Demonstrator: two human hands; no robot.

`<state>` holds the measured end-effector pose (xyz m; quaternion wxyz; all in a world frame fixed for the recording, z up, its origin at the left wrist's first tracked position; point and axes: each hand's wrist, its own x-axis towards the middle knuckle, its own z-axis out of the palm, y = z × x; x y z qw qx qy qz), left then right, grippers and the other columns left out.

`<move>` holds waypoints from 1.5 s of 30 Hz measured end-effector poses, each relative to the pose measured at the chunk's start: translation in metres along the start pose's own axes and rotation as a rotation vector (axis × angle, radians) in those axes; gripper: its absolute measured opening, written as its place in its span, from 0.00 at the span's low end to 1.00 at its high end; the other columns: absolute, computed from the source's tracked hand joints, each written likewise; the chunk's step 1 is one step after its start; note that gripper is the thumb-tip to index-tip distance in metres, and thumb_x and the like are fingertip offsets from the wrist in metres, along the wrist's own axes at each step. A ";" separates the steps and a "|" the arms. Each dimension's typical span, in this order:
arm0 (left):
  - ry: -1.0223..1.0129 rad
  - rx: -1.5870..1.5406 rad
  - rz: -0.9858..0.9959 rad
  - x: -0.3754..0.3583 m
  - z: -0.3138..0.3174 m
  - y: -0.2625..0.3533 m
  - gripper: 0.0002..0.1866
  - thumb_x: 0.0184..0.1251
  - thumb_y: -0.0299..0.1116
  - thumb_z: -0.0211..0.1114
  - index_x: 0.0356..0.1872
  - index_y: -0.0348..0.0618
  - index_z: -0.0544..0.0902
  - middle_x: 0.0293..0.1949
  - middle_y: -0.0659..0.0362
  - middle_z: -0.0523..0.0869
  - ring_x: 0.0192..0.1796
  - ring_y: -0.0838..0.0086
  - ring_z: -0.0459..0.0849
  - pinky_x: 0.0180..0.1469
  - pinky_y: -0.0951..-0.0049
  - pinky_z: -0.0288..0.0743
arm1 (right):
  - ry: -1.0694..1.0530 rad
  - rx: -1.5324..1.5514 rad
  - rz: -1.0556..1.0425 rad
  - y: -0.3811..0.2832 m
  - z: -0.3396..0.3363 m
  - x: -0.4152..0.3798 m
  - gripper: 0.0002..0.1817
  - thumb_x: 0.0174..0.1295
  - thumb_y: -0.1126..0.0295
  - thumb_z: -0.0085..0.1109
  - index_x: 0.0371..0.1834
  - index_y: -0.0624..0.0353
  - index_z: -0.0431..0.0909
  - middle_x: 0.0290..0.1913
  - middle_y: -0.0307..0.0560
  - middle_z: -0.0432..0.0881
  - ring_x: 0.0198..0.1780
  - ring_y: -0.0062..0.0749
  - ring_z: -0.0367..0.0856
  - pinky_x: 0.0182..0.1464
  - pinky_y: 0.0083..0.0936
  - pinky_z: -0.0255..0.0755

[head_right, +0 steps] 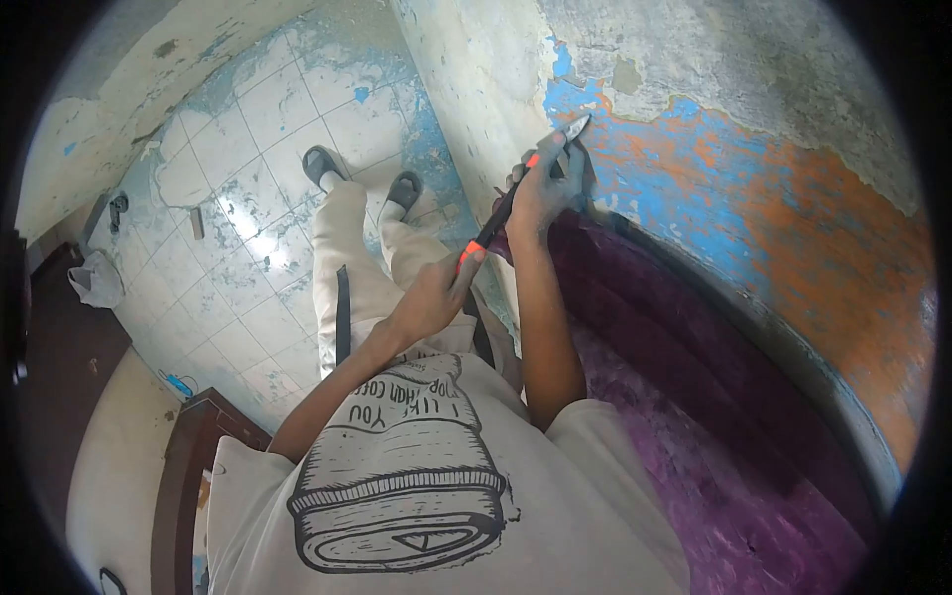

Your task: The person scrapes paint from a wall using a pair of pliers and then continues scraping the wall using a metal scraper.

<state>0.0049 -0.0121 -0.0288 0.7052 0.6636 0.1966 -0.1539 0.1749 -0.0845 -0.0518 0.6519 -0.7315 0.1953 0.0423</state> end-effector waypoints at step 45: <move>0.106 0.290 0.002 0.019 -0.018 -0.009 0.29 0.80 0.51 0.49 0.30 0.32 0.79 0.19 0.43 0.78 0.24 0.49 0.80 0.29 0.56 0.69 | -0.016 0.036 0.105 0.022 0.024 0.006 0.19 0.75 0.53 0.53 0.58 0.52 0.67 0.26 0.40 0.71 0.19 0.21 0.69 0.19 0.20 0.65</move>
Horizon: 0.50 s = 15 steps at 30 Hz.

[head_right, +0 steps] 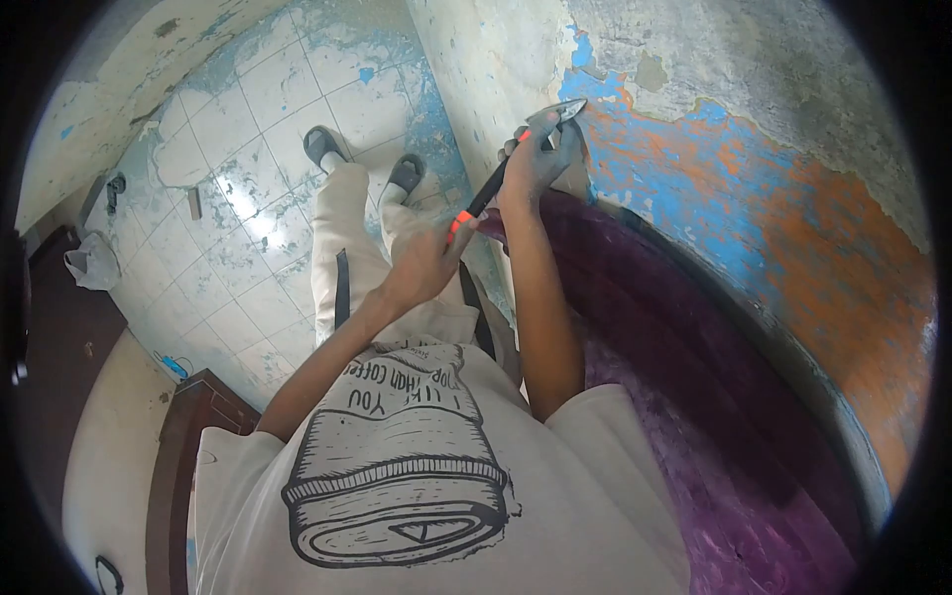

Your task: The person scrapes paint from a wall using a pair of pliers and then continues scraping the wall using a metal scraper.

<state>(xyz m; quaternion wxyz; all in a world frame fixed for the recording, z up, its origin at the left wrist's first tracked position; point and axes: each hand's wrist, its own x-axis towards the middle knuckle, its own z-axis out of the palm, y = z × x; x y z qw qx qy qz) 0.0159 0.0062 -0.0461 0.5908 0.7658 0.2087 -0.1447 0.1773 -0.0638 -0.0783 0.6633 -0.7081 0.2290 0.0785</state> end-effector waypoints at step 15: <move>-0.271 -0.465 -0.303 -0.010 -0.001 0.024 0.29 0.81 0.55 0.43 0.35 0.36 0.73 0.17 0.61 0.70 0.14 0.75 0.72 0.18 0.70 0.67 | -0.053 -0.065 0.016 -0.004 -0.018 0.002 0.20 0.72 0.60 0.57 0.62 0.57 0.67 0.27 0.40 0.72 0.18 0.21 0.70 0.20 0.20 0.67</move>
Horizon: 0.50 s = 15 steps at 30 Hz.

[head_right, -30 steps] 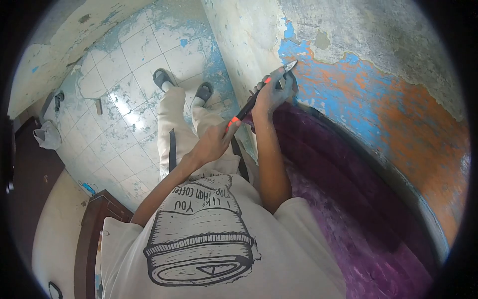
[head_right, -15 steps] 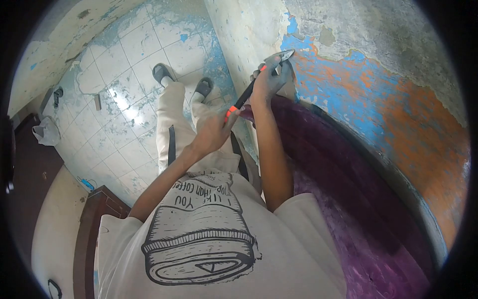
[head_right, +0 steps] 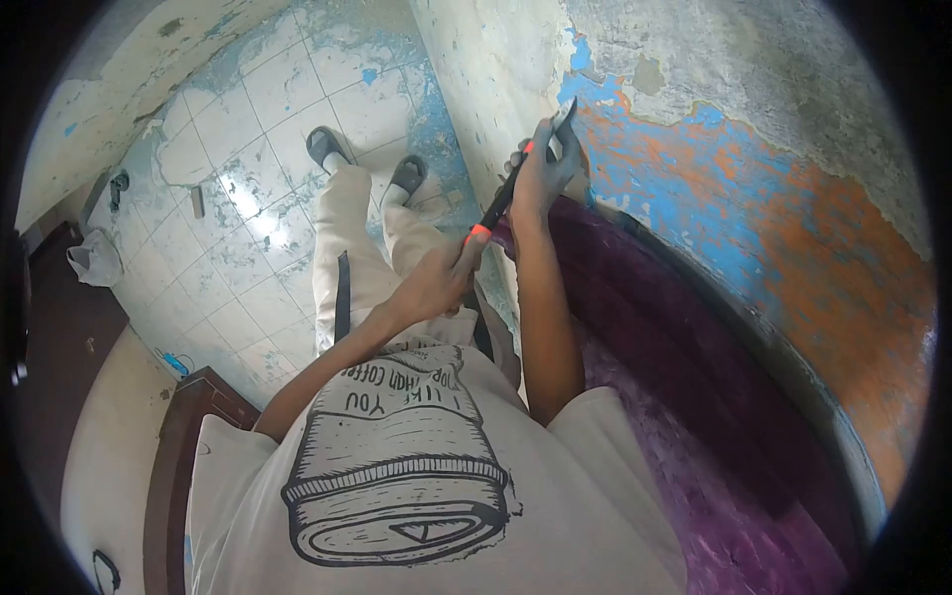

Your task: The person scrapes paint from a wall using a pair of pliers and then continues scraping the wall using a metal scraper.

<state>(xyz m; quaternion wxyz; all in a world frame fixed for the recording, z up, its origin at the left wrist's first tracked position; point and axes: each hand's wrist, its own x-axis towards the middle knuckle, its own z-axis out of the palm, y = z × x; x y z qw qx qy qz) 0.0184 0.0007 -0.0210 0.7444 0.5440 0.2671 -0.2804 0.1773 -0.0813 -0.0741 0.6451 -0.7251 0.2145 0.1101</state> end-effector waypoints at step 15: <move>-0.080 0.193 0.248 0.004 -0.012 0.043 0.28 0.80 0.55 0.48 0.45 0.35 0.81 0.32 0.53 0.83 0.34 0.70 0.82 0.39 0.69 0.75 | -0.310 0.080 0.286 -0.047 -0.077 -0.072 0.15 0.70 0.69 0.54 0.55 0.65 0.75 0.23 0.39 0.73 0.17 0.17 0.68 0.18 0.19 0.66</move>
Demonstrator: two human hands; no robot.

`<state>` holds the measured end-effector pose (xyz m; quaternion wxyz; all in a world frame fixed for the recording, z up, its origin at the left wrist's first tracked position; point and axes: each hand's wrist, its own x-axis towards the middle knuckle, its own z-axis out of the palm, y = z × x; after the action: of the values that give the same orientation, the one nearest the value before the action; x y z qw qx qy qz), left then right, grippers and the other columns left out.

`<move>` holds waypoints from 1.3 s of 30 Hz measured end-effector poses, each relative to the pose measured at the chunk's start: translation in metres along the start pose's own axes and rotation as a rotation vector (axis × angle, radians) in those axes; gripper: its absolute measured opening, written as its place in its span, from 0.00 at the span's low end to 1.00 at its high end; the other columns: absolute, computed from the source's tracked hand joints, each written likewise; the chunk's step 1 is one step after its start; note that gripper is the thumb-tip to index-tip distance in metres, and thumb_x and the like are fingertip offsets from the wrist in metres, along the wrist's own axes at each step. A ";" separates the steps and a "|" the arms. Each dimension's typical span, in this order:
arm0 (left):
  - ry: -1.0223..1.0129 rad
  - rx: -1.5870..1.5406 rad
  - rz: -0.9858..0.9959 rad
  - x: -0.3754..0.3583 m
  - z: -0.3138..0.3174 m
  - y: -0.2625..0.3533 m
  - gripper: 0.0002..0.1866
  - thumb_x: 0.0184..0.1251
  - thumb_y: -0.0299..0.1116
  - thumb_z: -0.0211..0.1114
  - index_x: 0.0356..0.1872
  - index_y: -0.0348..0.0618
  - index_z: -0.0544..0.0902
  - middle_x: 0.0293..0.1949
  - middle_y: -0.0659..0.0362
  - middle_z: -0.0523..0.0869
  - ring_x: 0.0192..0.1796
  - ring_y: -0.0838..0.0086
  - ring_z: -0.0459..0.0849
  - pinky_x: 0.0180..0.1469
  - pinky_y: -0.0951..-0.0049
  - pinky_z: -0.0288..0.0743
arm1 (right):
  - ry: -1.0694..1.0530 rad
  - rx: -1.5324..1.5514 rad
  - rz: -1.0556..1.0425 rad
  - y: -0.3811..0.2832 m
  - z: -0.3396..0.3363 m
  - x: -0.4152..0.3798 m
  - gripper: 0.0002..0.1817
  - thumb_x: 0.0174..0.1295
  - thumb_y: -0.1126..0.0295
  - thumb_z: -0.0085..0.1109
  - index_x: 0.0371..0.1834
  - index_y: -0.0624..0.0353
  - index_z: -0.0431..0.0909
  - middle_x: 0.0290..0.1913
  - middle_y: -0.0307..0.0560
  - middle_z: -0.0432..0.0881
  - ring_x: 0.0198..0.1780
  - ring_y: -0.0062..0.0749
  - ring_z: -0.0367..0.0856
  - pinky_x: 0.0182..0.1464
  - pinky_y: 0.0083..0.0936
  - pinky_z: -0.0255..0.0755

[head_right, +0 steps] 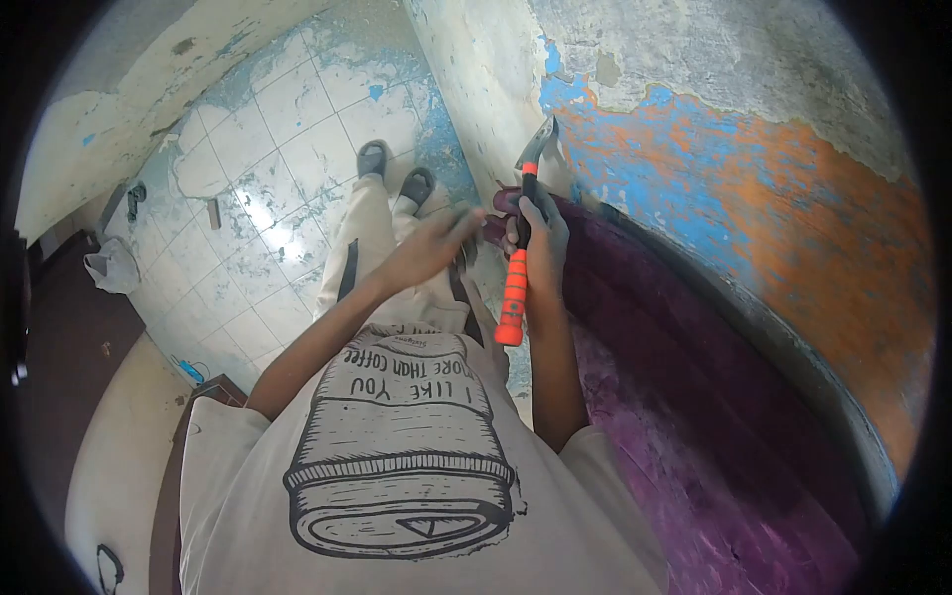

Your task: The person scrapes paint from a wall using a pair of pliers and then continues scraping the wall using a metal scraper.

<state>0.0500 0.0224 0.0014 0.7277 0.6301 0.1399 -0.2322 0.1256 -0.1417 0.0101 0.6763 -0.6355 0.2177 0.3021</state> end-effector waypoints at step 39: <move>-0.029 -0.880 -0.510 0.109 0.089 -0.021 0.22 0.78 0.49 0.53 0.53 0.44 0.58 0.32 0.53 0.79 0.27 0.66 0.81 0.33 0.62 0.85 | 0.109 -0.698 0.067 -0.043 -0.008 -0.136 0.26 0.73 0.70 0.47 0.72 0.64 0.64 0.38 0.49 0.83 0.16 0.21 0.75 0.20 0.22 0.70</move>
<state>0.1240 -0.0848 -0.0556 0.8461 0.2064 0.3639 -0.3302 0.0570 -0.1679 0.1328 0.3955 -0.8359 0.1580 0.3461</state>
